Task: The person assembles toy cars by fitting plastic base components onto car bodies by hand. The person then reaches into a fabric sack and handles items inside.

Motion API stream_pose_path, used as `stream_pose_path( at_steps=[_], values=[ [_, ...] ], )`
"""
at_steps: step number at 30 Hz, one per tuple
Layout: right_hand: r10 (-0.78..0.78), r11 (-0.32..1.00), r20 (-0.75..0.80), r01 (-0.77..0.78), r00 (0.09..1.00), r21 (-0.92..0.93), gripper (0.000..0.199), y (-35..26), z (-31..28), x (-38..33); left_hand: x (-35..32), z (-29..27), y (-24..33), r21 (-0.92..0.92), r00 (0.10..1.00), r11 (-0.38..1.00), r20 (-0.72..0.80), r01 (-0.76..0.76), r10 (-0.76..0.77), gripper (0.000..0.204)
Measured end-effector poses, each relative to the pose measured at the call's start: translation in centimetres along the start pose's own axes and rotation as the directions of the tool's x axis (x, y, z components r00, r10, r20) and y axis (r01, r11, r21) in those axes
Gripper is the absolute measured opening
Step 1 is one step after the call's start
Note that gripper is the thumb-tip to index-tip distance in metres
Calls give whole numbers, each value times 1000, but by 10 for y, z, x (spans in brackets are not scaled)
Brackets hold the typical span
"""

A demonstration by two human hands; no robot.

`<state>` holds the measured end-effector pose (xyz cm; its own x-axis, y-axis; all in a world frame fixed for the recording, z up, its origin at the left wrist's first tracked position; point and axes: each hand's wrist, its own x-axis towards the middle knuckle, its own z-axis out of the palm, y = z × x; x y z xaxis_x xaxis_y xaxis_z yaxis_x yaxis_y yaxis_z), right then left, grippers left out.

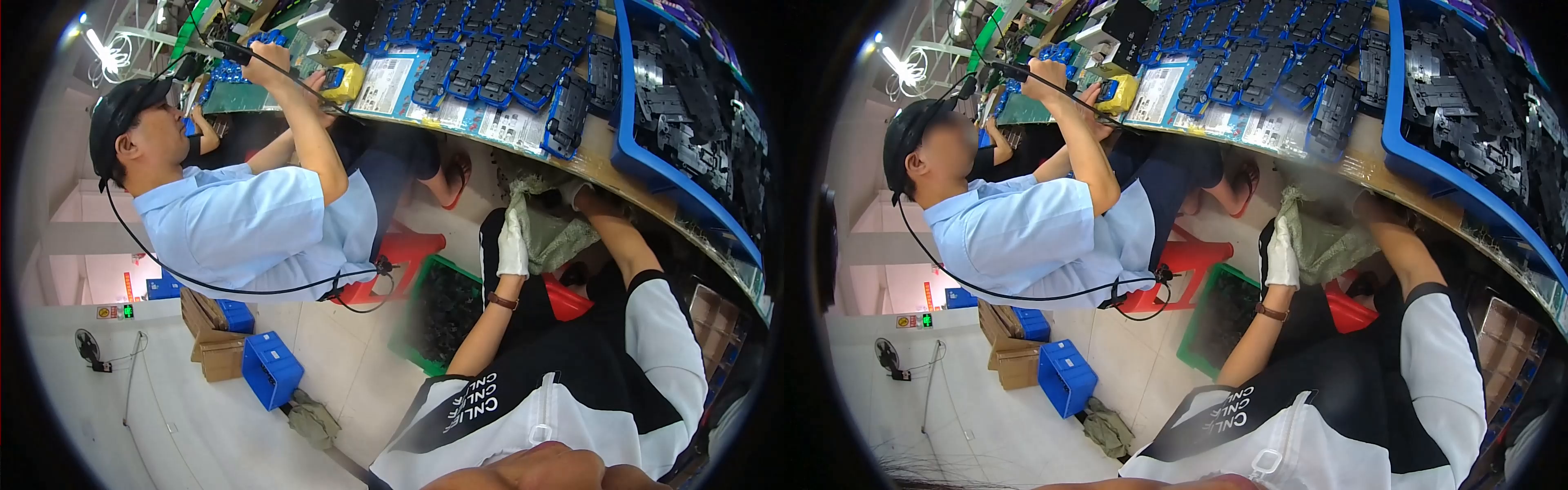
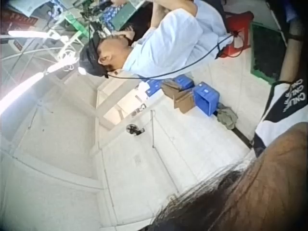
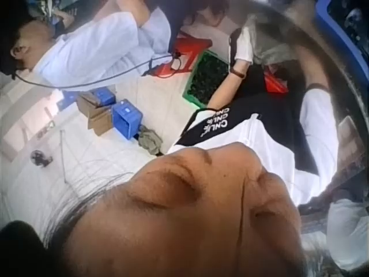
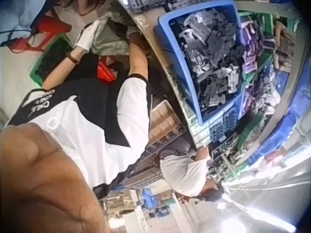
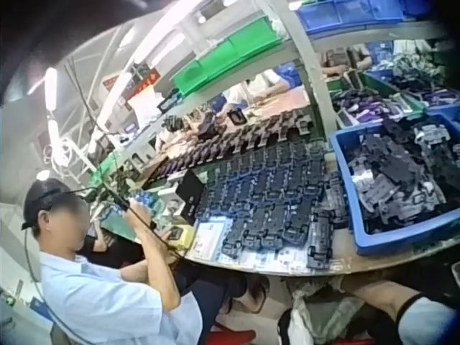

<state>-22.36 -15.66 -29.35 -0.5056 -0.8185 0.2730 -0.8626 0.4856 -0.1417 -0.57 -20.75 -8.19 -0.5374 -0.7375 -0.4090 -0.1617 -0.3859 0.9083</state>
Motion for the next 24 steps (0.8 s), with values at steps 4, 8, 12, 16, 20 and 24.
stream_pose_path(
  at_steps=[4, 8, 12, 16, 20, 24],
  values=[
    [-6, 1000, -7, 6, 1000, -28, 38, 1, -5, 6, -3, -7, 6, -41, 999, 998, -12, 44, -45, 56],
    [-11, 998, -20, 9, 1000, -63, 39, 26, -4, 2, -2, -10, 1, -67, 997, 996, 51, 60, -57, 55],
    [-13, 997, -25, 11, 1000, -83, 39, 3, -1, 1, -3, -10, -4, -5, 995, 999, 90, 48, -47, 56],
    [-17, 994, -27, 14, 1000, -110, 39, 21, -1, -2, 0, -19, -10, -77, 998, 997, 57, 9, -5, 58],
    [-32, 990, -33, 27, 999, -141, 40, 44, -5, -14, 1, -20, -13, -79, 997, 996, 71, 38, -32, 57],
    [-159, 958, -45, 143, 986, -248, 38, 57, -17, -21, -1, -14, -14, -50, 997, 999, 71, 16, -13, 56]
  ],
)
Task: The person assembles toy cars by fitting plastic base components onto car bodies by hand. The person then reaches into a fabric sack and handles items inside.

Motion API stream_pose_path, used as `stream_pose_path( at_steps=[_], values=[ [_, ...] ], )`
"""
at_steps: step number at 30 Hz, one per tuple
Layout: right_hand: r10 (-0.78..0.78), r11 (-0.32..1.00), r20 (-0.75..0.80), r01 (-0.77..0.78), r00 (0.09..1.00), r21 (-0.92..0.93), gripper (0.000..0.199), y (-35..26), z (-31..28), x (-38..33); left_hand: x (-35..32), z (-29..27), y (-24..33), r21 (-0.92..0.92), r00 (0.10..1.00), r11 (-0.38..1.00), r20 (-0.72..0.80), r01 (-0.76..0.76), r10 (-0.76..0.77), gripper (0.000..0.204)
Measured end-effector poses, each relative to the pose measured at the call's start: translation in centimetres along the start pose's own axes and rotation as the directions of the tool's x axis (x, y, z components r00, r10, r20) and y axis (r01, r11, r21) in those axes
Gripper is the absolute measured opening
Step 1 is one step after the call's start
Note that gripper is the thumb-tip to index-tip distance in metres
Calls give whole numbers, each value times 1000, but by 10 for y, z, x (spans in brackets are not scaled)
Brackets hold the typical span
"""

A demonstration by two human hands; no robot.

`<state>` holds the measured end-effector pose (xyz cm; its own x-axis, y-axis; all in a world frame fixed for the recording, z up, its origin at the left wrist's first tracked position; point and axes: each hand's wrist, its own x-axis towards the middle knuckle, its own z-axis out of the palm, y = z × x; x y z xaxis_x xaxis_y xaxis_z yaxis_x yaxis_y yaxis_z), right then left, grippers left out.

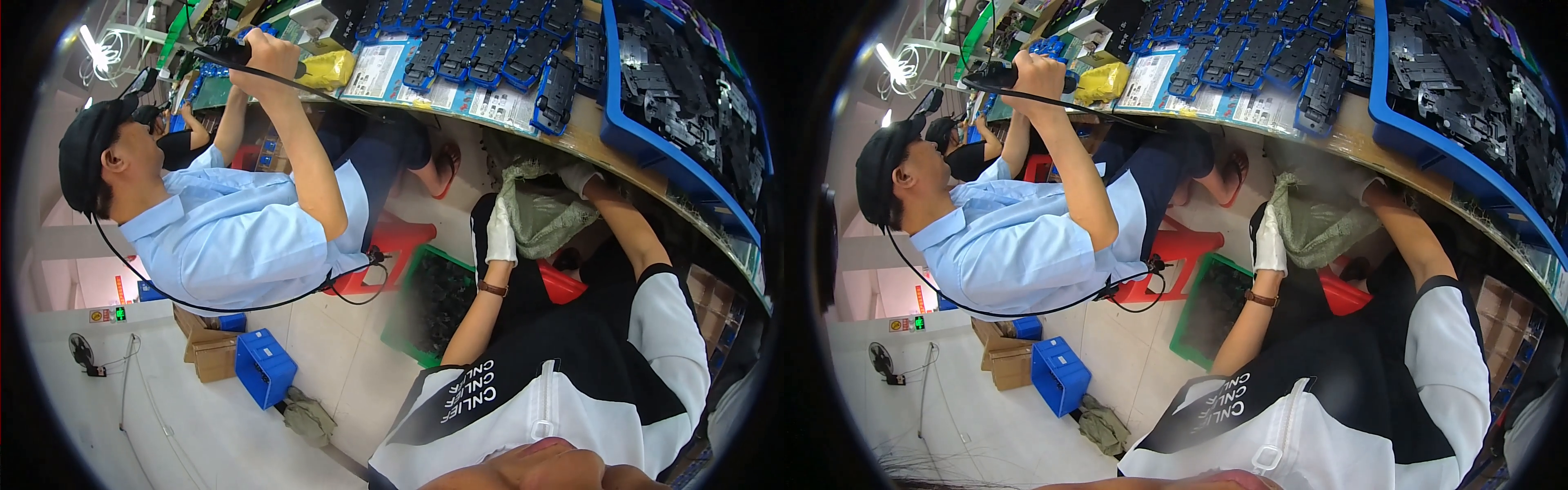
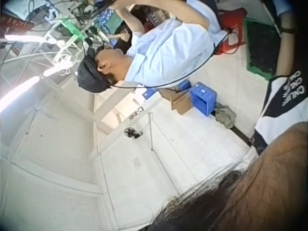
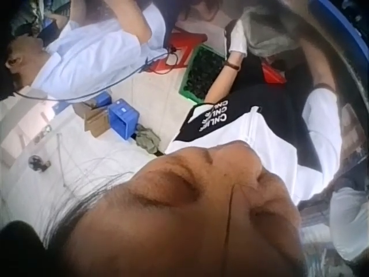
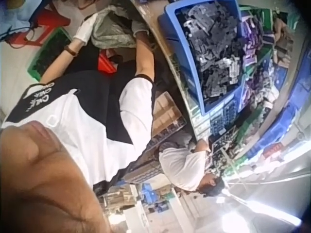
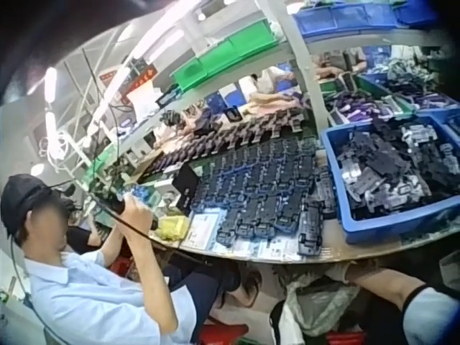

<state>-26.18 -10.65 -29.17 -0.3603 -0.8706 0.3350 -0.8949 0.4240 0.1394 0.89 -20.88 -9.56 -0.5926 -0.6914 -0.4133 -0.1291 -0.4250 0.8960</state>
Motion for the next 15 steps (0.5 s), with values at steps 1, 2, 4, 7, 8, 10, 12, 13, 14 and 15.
stream_pose_path(
  at_steps=[1, 2, 4, 7, 8, 10, 12, 13, 14, 15],
  values=[
    [-132, 988, -21, 130, 991, -80, 38, 7, -5, -2, 0, 1, -1, -46, 1000, 999, 12, -12, 12, 55],
    [-139, 988, -23, 137, 990, -78, 38, 5, -18, 2, 0, 0, -2, -91, 1000, 996, 7, -25, 26, 55],
    [-7, 999, 495, -14, 869, 39, 38, -8, -62, 15, 2, -6, -6, -110, 1000, 994, -8, -9, 9, 55],
    [-87, 922, 255, -19, 963, 386, 37, -5, -137, 21, -3, 7, -2, -112, 1000, 994, 9, -11, 12, 55],
    [-94, 922, 253, -12, 963, 387, 37, -12, -185, 50, -4, 9, 1, -106, 999, 994, -21, -29, 27, 56],
    [-160, 780, 98, 65, 982, 622, 29, -68, -302, 83, -5, -5, 3, -114, 994, 992, -98, -59, 47, 56],
    [-163, 764, 36, 103, 986, 637, 28, -66, -323, 79, 0, 0, 1, -167, 995, 984, -85, -62, 49, 57],
    [-173, 737, -26, 147, 984, 660, 27, -66, -324, 80, -2, 0, 4, -167, 995, 984, -89, -66, 52, 57],
    [-143, 770, 112, 39, 983, 637, 25, -37, -262, 53, -5, 15, 11, -169, 998, 985, -43, -43, 36, 58],
    [-139, 769, 111, 37, 984, 638, 25, -30, -229, 33, -7, 17, 14, -170, 999, 985, -34, -26, 20, 59]
  ],
)
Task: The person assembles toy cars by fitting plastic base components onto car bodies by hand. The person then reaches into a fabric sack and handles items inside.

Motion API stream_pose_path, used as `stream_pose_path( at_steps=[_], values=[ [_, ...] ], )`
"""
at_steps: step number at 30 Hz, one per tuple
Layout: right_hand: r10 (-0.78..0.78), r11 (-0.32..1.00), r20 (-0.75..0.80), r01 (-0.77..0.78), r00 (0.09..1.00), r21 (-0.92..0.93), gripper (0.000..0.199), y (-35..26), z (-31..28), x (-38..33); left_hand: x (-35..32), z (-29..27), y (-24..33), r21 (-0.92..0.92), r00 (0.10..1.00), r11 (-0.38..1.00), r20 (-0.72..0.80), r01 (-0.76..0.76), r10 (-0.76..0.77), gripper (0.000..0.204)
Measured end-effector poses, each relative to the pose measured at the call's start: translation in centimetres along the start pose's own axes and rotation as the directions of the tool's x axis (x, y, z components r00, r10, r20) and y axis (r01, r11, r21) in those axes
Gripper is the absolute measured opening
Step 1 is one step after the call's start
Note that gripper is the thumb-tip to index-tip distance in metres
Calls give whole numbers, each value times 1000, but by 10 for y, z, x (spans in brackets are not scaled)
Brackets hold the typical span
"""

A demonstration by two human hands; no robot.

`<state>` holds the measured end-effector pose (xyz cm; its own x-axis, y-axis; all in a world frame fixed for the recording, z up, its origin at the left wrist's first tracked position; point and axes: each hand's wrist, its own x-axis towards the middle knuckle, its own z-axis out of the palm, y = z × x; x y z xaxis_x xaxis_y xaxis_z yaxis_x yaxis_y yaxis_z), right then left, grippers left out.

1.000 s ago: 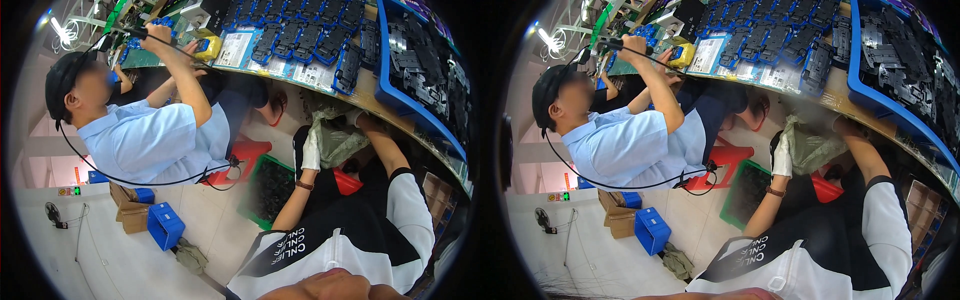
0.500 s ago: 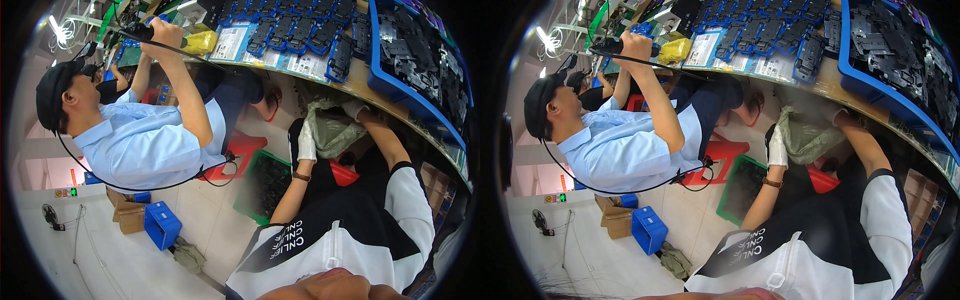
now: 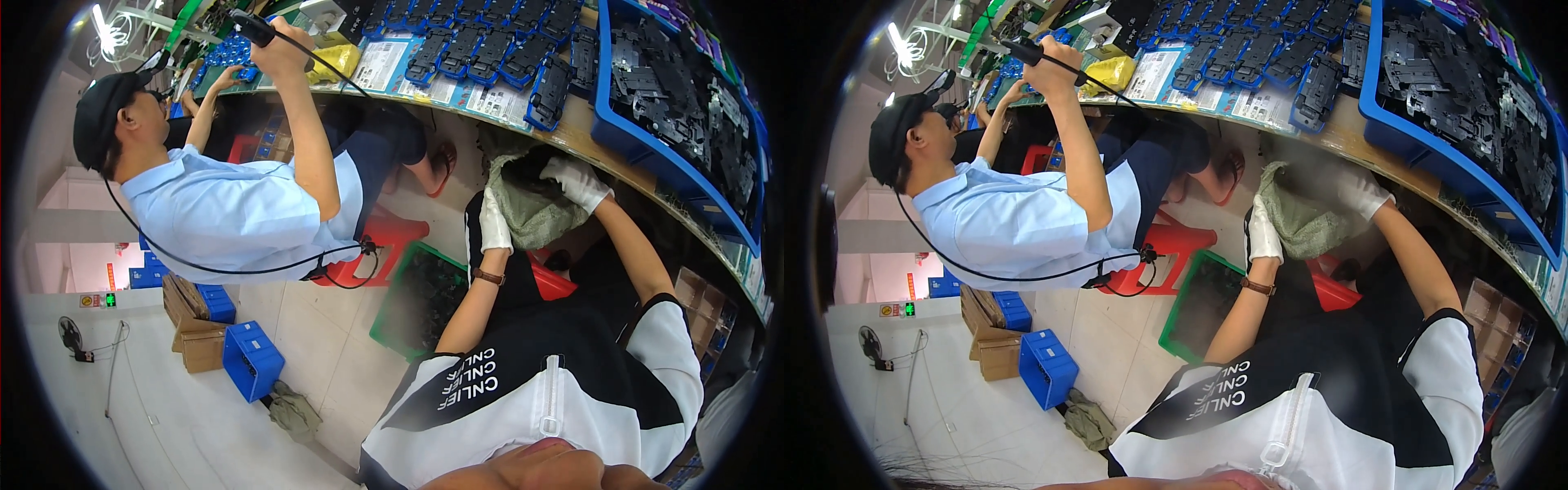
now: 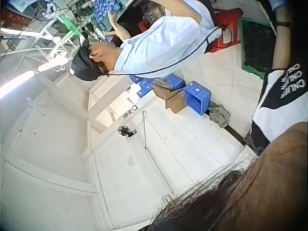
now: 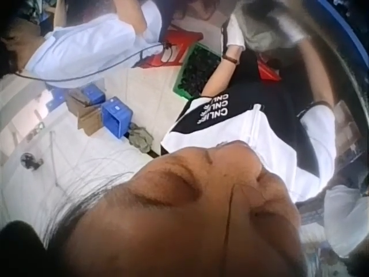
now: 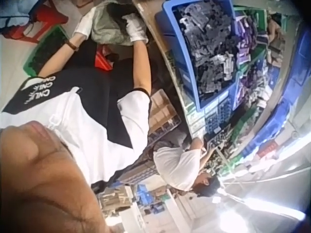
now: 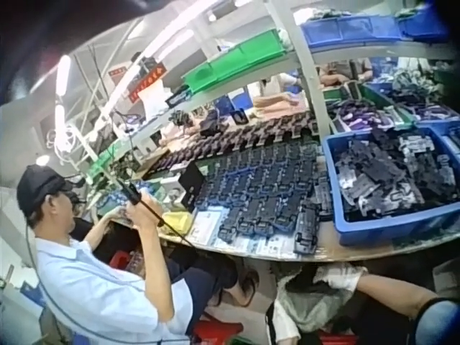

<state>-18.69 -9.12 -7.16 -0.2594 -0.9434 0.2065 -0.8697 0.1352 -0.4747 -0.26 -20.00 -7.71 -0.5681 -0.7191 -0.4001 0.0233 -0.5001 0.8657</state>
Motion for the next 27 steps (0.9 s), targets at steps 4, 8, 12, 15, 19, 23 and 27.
stream_pose_path(
  at_steps=[4, 8, 12, 15, 19, 23, 27],
  values=[
    [52, 978, 296, 12, 954, -209, 24, 10, 21, -9, 6, -7, -12, -40, 999, 999, -48, -15, 13, 58],
    [-335, 939, 8, 334, 942, -83, 22, -29, -2, 6, -1, -8, -4, 22, 998, 1000, -68, -7, 8, 58],
    [-407, 911, -57, 400, 912, -100, 12, -58, -25, 5, 24, -29, -28, 197, 997, 977, 13, -81, 80, 49],
    [-415, 900, 11, 412, 910, -139, 7, -37, -4, -25, 22, -10, -22, 491, 978, 855, -28, -166, 207, 47],
    [-438, 884, 17, 434, 899, -174, 7, -38, -3, -47, 32, 2, -13, 754, 836, 589, -100, -291, 540, 64],
    [-460, 876, -24, 450, 887, -173, 12, -55, -22, -50, 33, 28, -4, 868, 748, 343, 47, -358, 662, 70],
    [-509, 858, -115, 490, 853, -156, 18, -86, -50, -42, 41, 37, -9, 793, 781, 303, 312, -528, 541, 56]
  ],
)
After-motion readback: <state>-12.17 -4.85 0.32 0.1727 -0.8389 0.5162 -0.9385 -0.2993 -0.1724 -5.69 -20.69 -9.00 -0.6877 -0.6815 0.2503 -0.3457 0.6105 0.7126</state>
